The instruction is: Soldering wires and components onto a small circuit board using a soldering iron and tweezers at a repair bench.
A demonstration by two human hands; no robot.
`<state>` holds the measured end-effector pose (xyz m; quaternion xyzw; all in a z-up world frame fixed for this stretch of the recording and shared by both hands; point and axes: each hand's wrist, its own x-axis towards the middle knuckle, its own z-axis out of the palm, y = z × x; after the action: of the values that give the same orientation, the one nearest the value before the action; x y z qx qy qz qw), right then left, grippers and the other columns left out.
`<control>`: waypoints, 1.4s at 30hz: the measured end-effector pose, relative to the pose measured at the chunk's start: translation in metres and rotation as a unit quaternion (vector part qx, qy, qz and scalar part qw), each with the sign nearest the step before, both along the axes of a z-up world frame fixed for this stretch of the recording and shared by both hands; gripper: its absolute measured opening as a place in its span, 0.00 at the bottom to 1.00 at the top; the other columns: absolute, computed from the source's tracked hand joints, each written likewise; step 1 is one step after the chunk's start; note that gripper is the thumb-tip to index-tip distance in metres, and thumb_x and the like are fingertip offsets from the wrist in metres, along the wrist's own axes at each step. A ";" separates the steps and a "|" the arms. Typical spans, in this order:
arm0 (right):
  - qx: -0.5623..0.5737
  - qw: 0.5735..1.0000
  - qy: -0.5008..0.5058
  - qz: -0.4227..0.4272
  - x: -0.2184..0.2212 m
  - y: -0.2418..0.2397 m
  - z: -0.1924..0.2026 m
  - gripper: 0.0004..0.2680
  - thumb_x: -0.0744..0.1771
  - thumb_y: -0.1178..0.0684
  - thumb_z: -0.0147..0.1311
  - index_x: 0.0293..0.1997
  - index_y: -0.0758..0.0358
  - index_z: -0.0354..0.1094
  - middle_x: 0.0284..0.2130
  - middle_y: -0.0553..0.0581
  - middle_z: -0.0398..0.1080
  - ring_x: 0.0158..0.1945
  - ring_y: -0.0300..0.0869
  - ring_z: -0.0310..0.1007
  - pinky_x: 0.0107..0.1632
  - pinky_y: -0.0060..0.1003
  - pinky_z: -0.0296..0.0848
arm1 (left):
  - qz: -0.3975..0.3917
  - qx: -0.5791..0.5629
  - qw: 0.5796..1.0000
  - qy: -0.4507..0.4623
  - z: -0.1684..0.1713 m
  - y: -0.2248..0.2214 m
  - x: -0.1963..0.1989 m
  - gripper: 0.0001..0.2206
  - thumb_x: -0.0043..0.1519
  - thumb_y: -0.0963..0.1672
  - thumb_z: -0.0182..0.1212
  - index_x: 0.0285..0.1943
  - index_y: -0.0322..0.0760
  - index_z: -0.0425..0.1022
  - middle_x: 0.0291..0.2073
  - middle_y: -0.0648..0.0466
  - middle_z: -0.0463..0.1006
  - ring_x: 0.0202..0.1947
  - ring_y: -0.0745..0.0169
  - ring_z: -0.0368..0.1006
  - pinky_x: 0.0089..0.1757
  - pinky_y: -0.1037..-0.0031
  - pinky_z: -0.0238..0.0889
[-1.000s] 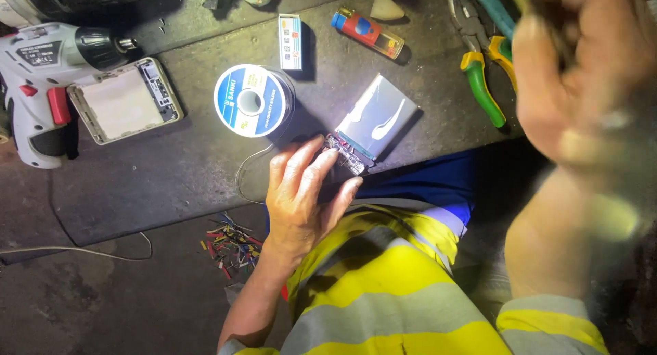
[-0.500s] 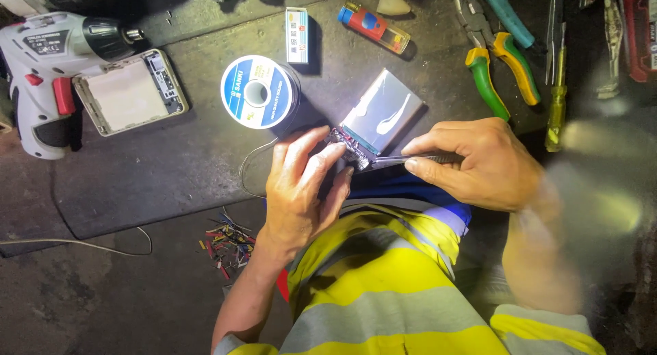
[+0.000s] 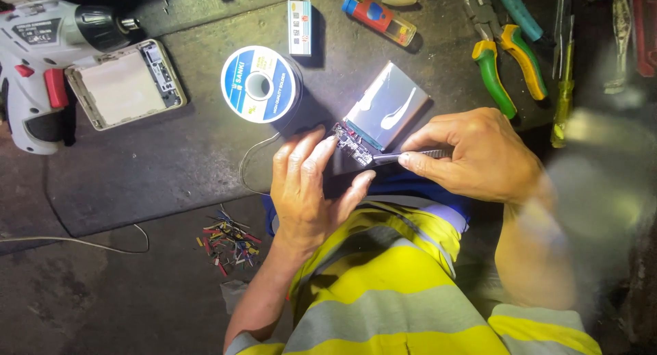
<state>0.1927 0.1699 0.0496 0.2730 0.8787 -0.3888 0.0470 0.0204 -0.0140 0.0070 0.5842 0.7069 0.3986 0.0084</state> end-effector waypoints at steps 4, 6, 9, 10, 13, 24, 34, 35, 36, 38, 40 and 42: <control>0.001 1.000 -0.019 -0.008 -0.002 -0.001 0.002 0.06 0.64 0.46 0.62 0.36 0.50 0.82 0.32 0.44 0.82 0.28 0.35 0.78 0.37 0.33 0.71 | 0.036 0.009 0.999 0.010 -0.003 0.003 0.004 0.23 0.63 0.50 0.70 0.57 0.29 0.71 0.52 0.43 0.78 0.50 0.42 0.77 0.55 0.58 0.68; -0.005 1.000 -0.025 -0.011 -0.003 -0.001 0.002 0.06 0.64 0.46 0.62 0.36 0.50 0.83 0.32 0.45 0.82 0.28 0.35 0.78 0.37 0.33 0.71 | 0.041 0.011 0.999 0.008 -0.002 0.004 0.004 0.23 0.63 0.51 0.69 0.57 0.29 0.71 0.51 0.43 0.78 0.50 0.42 0.76 0.55 0.58 0.68; -0.002 0.999 -0.037 -0.016 -0.005 0.000 0.003 0.06 0.63 0.46 0.62 0.36 0.50 0.83 0.30 0.44 0.82 0.29 0.34 0.79 0.37 0.32 0.71 | 0.034 0.013 0.999 -0.003 -0.002 0.005 0.003 0.23 0.63 0.50 0.70 0.57 0.29 0.71 0.51 0.43 0.79 0.49 0.42 0.77 0.55 0.59 0.67; 0.002 0.999 -0.039 -0.012 -0.005 0.000 0.003 0.06 0.63 0.45 0.62 0.36 0.50 0.83 0.30 0.44 0.82 0.31 0.35 0.80 0.38 0.33 0.72 | 0.036 0.014 0.999 -0.004 -0.001 0.005 0.003 0.22 0.63 0.50 0.69 0.56 0.30 0.71 0.50 0.43 0.79 0.49 0.42 0.76 0.54 0.60 0.68; 0.008 0.999 -0.043 -0.002 -0.006 0.002 0.000 0.06 0.64 0.45 0.62 0.35 0.50 0.82 0.30 0.44 0.82 0.32 0.35 0.81 0.38 0.34 0.72 | 0.039 0.011 0.999 -0.009 -0.003 0.004 0.002 0.22 0.63 0.51 0.69 0.56 0.31 0.71 0.51 0.43 0.79 0.48 0.41 0.76 0.54 0.59 0.68; -0.013 0.999 -0.039 -0.006 -0.006 0.004 0.001 0.06 0.63 0.45 0.64 0.35 0.51 0.82 0.29 0.44 0.82 0.28 0.34 0.79 0.36 0.32 0.70 | 0.036 0.011 0.999 -0.014 -0.001 0.005 0.001 0.21 0.63 0.50 0.69 0.54 0.31 0.72 0.50 0.43 0.79 0.47 0.41 0.75 0.52 0.60 0.68; -0.011 0.998 -0.054 0.004 -0.008 0.005 0.002 0.06 0.63 0.44 0.63 0.35 0.49 0.82 0.29 0.43 0.82 0.27 0.35 0.78 0.37 0.33 0.70 | 0.034 0.011 0.999 -0.009 -0.001 0.004 0.001 0.21 0.62 0.51 0.71 0.54 0.31 0.72 0.50 0.43 0.79 0.47 0.41 0.76 0.53 0.60 0.68; -0.010 0.999 -0.052 0.007 -0.009 0.005 0.003 0.07 0.63 0.43 0.62 0.35 0.49 0.83 0.30 0.43 0.83 0.29 0.35 0.80 0.38 0.33 0.71 | 0.032 0.013 0.999 -0.011 -0.001 0.005 0.001 0.21 0.62 0.50 0.70 0.54 0.31 0.72 0.50 0.43 0.79 0.47 0.41 0.76 0.52 0.59 0.68; -0.011 0.999 -0.052 0.007 -0.009 0.006 0.003 0.07 0.63 0.43 0.62 0.35 0.49 0.83 0.30 0.43 0.83 0.29 0.35 0.80 0.38 0.33 0.71 | 0.032 0.013 0.999 -0.011 -0.001 0.005 0.000 0.21 0.62 0.50 0.70 0.54 0.31 0.72 0.50 0.43 0.79 0.47 0.41 0.76 0.52 0.59 0.68; -0.017 0.997 -0.077 -0.002 -0.009 0.006 0.003 0.07 0.63 0.42 0.62 0.35 0.48 0.83 0.29 0.42 0.83 0.27 0.35 0.78 0.37 0.34 0.70 | 0.030 0.012 0.999 -0.006 -0.001 0.005 0.000 0.21 0.62 0.50 0.70 0.54 0.31 0.72 0.49 0.43 0.79 0.46 0.41 0.76 0.52 0.59 0.68; -0.014 0.997 -0.078 0.002 -0.009 0.006 0.001 0.07 0.63 0.42 0.62 0.35 0.48 0.83 0.29 0.42 0.83 0.27 0.36 0.78 0.37 0.34 0.70 | 0.029 0.010 1.000 -0.007 -0.001 0.005 0.000 0.21 0.62 0.50 0.71 0.54 0.31 0.72 0.50 0.43 0.79 0.46 0.42 0.76 0.52 0.60 0.68; -0.012 0.997 -0.079 0.006 -0.008 0.007 0.001 0.07 0.63 0.42 0.62 0.35 0.47 0.83 0.29 0.42 0.83 0.27 0.36 0.79 0.36 0.35 0.70 | 0.028 0.007 1.000 -0.008 -0.001 0.005 0.000 0.21 0.62 0.51 0.71 0.54 0.31 0.72 0.50 0.44 0.79 0.46 0.42 0.75 0.52 0.60 0.68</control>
<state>0.1843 0.1765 0.0501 0.2968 0.8694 -0.3757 0.1223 0.0203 -0.0095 0.0062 0.5608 0.7202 0.4085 -0.0014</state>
